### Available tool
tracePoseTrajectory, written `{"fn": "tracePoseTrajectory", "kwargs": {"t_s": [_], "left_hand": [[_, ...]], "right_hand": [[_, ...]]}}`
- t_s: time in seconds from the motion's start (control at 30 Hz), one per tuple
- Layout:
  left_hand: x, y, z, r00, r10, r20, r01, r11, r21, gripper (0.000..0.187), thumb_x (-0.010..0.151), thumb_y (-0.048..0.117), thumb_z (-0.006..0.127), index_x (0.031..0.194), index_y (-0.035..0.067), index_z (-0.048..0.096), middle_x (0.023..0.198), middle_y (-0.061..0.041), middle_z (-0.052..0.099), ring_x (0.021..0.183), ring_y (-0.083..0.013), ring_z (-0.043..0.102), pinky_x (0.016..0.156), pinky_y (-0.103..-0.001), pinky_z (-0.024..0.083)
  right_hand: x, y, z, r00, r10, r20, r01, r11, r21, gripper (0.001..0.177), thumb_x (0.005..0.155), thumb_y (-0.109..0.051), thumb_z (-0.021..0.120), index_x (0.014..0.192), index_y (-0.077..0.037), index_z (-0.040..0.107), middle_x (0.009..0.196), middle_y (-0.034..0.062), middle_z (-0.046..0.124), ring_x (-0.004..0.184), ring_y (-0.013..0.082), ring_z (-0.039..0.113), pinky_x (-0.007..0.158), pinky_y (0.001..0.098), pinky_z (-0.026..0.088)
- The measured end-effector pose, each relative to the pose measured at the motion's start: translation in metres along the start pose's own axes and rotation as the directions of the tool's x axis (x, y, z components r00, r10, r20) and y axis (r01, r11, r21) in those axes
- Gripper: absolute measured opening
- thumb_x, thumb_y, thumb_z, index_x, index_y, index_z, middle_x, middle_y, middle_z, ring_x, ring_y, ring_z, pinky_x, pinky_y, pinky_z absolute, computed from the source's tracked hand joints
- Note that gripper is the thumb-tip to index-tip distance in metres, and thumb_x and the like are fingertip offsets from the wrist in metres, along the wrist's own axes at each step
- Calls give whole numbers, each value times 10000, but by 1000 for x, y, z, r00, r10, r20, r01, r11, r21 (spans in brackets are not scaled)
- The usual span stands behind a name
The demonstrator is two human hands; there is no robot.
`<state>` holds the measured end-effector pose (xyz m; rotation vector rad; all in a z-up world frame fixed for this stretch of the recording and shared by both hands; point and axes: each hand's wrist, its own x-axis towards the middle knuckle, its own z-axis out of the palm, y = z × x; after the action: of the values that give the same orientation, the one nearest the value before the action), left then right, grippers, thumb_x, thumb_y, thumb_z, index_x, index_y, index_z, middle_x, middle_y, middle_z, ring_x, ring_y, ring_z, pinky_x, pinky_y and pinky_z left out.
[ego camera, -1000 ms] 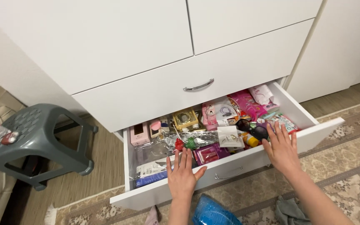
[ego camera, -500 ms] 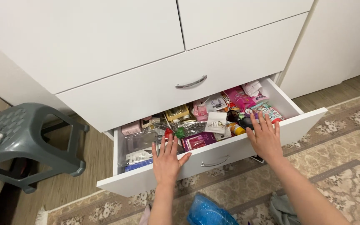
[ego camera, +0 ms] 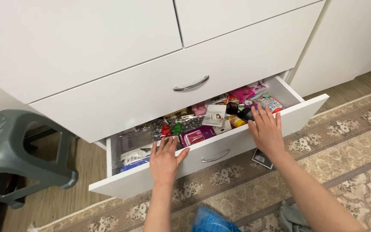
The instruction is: The person organizes a white drawer by placing various items inside, including a pink packet, a foil-wrapped item, a white pouch, a purple box, a small white box, and a black object. The person then closes the drawer and wipes its front with a gray cloth.
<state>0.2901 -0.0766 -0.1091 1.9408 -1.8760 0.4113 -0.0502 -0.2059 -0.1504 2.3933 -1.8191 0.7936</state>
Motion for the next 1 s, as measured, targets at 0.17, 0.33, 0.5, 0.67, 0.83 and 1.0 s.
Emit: {"fn": "tracePoseTrajectory", "kwargs": {"t_s": [0.17,0.33,0.5,0.67,0.83,1.0], "left_hand": [[0,0,-1,1000,-8,-25,8,1000,-18,644,923,654,562,1187,98,751,1275,-79,725,1302,-247,612,1165,-455,378],[-1,10,-4,995,15,-94,-17,1000,-19,633,927,618,567,1234,89,729,1308,-90,703,1321,-251,588,1177,-487,359],[-35,38,24,974,115,-193,-124,992,-31,457,985,362,610,1354,93,619,1414,-96,613,1378,-236,516,1211,-536,323],[-101,98,86,971,174,-164,-225,900,-372,407,929,184,706,1312,73,627,1329,-111,639,1229,-284,612,1096,-494,478],[-172,111,164,982,187,11,-145,793,-591,366,916,107,721,1263,-4,686,1194,-186,704,1064,-334,701,939,-483,577],[-202,106,183,908,83,411,214,752,-624,344,923,154,708,1252,55,711,1132,-201,726,1030,-383,722,901,-512,566]], "right_hand": [[-30,-4,0,992,-37,-119,53,990,132,679,1050,-426,472,1617,-97,296,1682,164,287,1579,351,224,1261,577,150],[-78,26,14,972,-79,-221,111,984,136,799,948,-350,631,1588,-19,286,1657,250,264,1553,400,245,1237,589,208],[-115,65,43,1000,-5,5,5,1000,-27,714,844,-253,705,1484,-120,417,1596,160,349,1506,343,320,1254,528,261],[-129,110,103,904,93,416,2,975,-221,662,892,-290,678,1486,-163,413,1622,84,308,1528,250,302,1289,437,242],[-126,124,132,729,222,647,30,935,-354,732,953,-350,644,1550,-110,295,1662,133,192,1555,257,225,1287,410,205],[-139,134,164,652,235,720,67,929,-364,739,1002,-180,577,1620,-62,191,1709,175,153,1524,307,279,1186,363,395]]}}
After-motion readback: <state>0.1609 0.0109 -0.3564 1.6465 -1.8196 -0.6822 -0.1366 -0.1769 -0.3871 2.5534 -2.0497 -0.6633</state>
